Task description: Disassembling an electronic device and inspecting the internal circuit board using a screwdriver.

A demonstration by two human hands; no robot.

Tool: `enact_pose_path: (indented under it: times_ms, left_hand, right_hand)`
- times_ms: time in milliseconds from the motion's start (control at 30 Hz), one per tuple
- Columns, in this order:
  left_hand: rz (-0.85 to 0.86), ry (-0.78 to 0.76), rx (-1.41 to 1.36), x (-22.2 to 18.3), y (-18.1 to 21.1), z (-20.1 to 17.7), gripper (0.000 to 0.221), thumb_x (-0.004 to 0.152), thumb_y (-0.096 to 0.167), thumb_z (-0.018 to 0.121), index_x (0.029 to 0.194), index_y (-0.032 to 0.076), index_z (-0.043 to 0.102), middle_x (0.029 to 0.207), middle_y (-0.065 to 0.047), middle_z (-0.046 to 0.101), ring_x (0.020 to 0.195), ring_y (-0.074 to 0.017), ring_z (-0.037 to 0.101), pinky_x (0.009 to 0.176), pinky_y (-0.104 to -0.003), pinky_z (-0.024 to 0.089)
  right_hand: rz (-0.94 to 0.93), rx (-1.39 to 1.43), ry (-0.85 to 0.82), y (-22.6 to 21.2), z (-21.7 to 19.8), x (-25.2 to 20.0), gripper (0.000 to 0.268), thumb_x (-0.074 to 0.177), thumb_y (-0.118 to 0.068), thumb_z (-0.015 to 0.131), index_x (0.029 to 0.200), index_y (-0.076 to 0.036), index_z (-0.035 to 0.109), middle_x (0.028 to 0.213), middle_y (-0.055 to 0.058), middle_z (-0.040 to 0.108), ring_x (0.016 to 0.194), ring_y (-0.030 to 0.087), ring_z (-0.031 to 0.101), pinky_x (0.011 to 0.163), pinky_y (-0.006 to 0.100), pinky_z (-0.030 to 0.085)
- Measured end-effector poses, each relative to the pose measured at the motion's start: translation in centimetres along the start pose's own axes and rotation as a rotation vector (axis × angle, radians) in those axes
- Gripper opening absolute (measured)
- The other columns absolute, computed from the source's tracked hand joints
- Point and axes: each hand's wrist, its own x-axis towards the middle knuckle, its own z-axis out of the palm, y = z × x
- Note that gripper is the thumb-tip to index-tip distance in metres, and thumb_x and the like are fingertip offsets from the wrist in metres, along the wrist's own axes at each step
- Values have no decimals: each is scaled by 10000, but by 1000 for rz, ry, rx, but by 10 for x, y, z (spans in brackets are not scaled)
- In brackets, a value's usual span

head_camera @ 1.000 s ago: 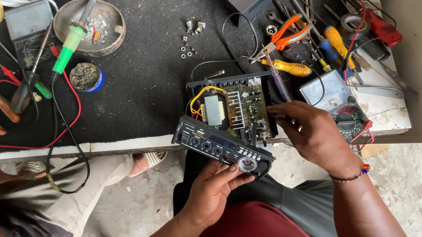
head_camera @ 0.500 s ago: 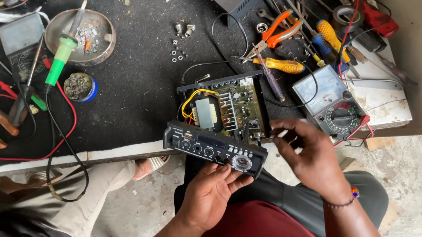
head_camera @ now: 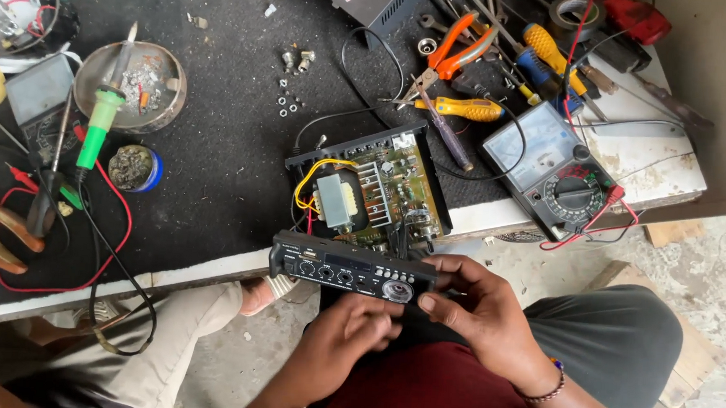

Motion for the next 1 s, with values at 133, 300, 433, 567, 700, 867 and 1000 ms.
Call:
enact_pose_path:
  times_ms: [133, 300, 433, 567, 700, 867, 1000]
  left_hand:
    - [105, -330, 601, -19, 83, -25, 254, 945, 315, 685, 1119, 146, 761, 968, -1, 818, 823, -97, 761, 704, -248, 613]
    - [722, 99, 932, 19, 131, -19, 183, 1017, 150, 566, 1073, 61, 716, 1018, -73, 789, 891, -238, 759, 783, -386, 568]
    - [754, 251, 1260, 86, 118, -8, 218, 944, 195, 680, 1115, 65, 716, 995, -108, 660, 952, -350, 609, 815, -492, 515]
    - [398, 79, 1547, 108, 130, 14, 339, 995, 357, 596, 1051, 67, 762, 1074, -128, 706, 1043, -335, 610, 918, -478, 511]
    - [135, -50, 1608, 121, 137, 19, 387, 1016, 366, 521, 1126, 73, 748, 1213, -110, 676, 1183, -325, 570, 989, -490, 496]
    - [208, -98, 1575, 128, 132, 14, 300, 949, 136, 497, 1144, 81, 718, 1167, -110, 688, 1156, -346, 587, 944, -502, 511]
    - [139, -130, 1489, 122, 136, 10, 292, 1009, 161, 466, 1182, 41, 668, 1178, -147, 662, 1149, -367, 582, 974, -504, 490]
  right_hand:
    - [-36, 15, -7, 4, -2, 2, 468, 802, -90, 816, 1253, -30, 709, 984, 101, 768, 886, 129, 682, 720, 260, 568]
    - [-100, -29, -6, 8, -1, 3, 453, 816, -92, 818, 1253, -37, 713, 913, 61, 622, 802, 102, 595, 716, 233, 510]
    - [-117, 18, -5, 14, 2, 4, 451, 823, -46, 805, 1262, -28, 703, 920, 66, 616, 824, 101, 592, 731, 228, 508]
    - [-132, 25, 7, 21, -1, 7, 457, 822, -6, 809, 1266, -28, 702, 979, 61, 595, 940, 96, 561, 782, 224, 518]
    - [-172, 107, -8, 25, -1, 10, 433, 840, 58, 768, 1260, 8, 681, 1004, 84, 628, 946, 120, 592, 845, 257, 557]
    - [-209, 79, 37, 32, -3, 12, 459, 825, 38, 795, 1256, -33, 654, 1176, 55, 636, 1067, 123, 570, 956, 266, 530]
    - [-230, -1, 124, 27, -1, 12, 454, 805, -27, 840, 1173, -111, 588, 1177, 26, 611, 1106, 100, 600, 869, 245, 559]
